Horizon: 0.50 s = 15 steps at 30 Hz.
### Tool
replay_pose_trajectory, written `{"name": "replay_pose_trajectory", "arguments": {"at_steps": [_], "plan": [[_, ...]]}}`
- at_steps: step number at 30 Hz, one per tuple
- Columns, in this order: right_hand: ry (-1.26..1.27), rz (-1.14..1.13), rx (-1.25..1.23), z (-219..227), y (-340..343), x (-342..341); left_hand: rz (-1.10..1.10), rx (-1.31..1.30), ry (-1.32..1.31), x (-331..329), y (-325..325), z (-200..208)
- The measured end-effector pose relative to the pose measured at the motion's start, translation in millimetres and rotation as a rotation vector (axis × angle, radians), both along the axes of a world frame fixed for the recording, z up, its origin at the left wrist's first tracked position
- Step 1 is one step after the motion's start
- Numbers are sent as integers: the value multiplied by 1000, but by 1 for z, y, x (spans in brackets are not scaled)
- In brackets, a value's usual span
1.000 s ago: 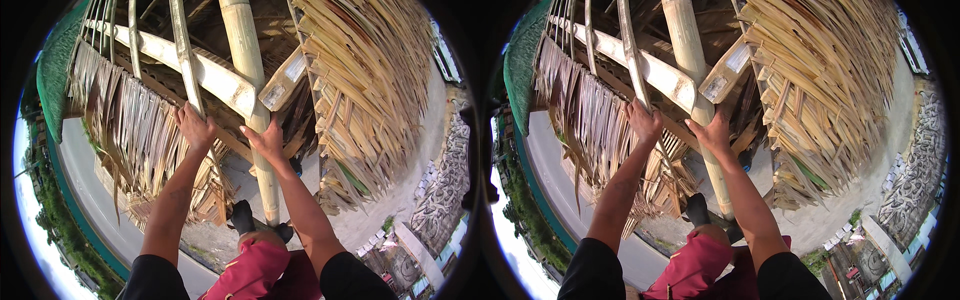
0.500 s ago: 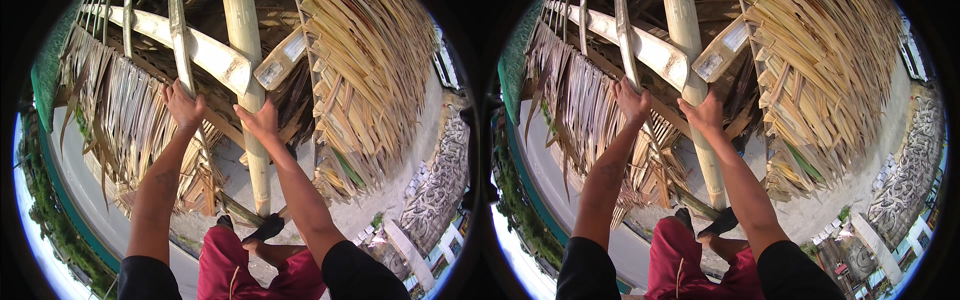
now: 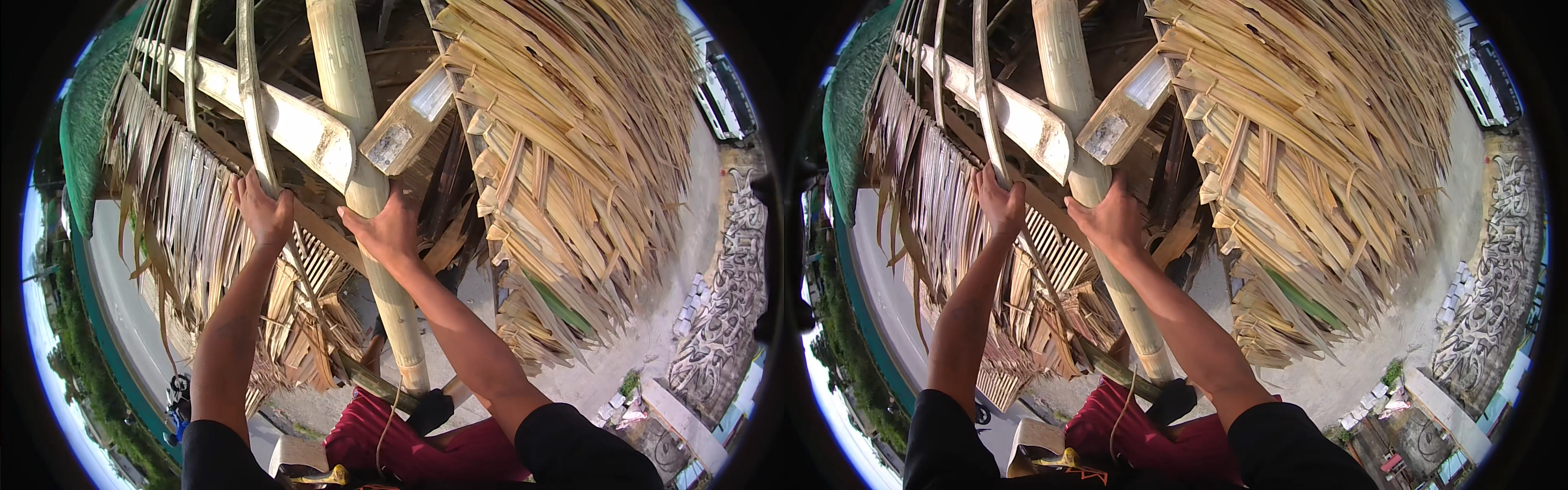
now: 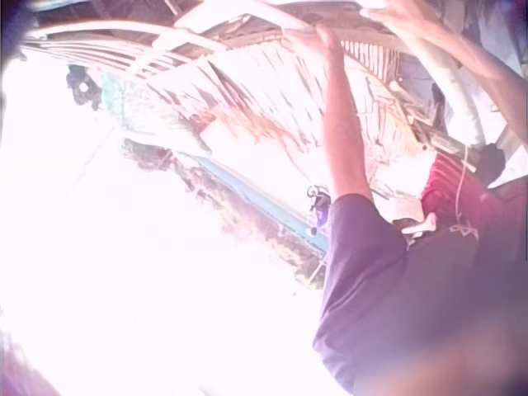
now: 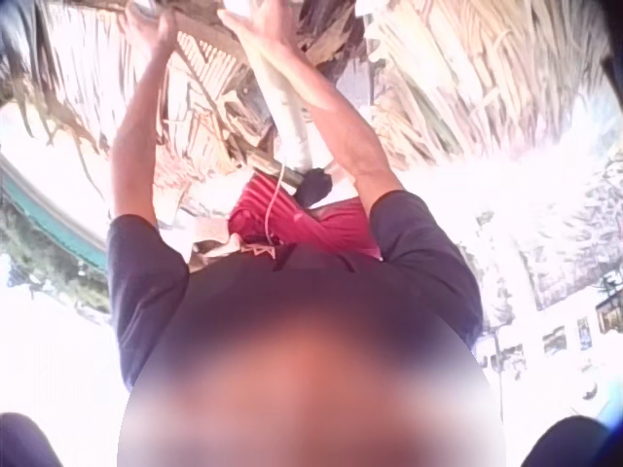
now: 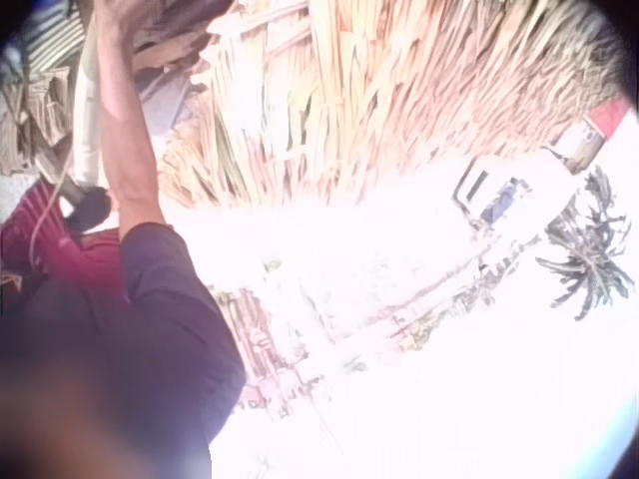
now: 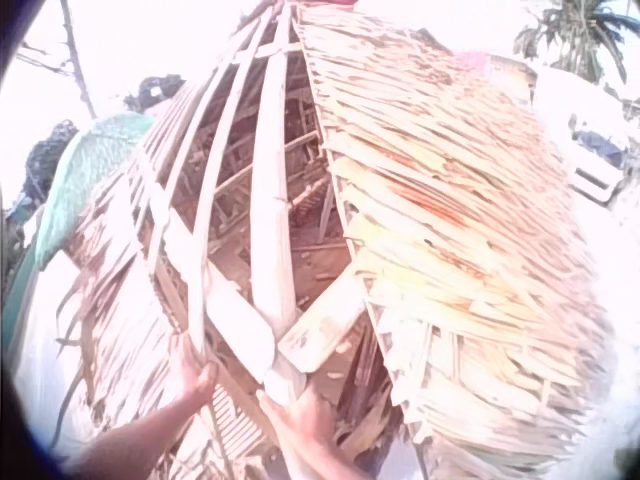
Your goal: The person secures dried palm leaves onto a bamboo roof frame using a hammer and nails. They repeatedly position leaf bundles, drive nails into the bamboo supports, and adjust the thatch to cover the structure.
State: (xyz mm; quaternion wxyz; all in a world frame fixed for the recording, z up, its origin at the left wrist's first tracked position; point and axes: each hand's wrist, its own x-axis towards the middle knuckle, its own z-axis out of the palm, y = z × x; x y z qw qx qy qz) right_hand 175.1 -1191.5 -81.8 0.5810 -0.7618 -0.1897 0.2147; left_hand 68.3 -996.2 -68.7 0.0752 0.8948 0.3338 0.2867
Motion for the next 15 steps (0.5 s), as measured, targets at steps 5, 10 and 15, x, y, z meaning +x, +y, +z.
{"name": "replay_pose_trajectory", "arguments": {"at_steps": [5, 10, 15], "plan": [[-31, -24, -33, 2, 12, -4, 38, -51, -7, -4, 6, 1], [-4, 10, -96, 1, 15, -2, 60, -32, -6, -3, 12, 1], [-36, -28, -146, 1, 18, 8, 52, -66, 23, 9, 10, -4]]}}
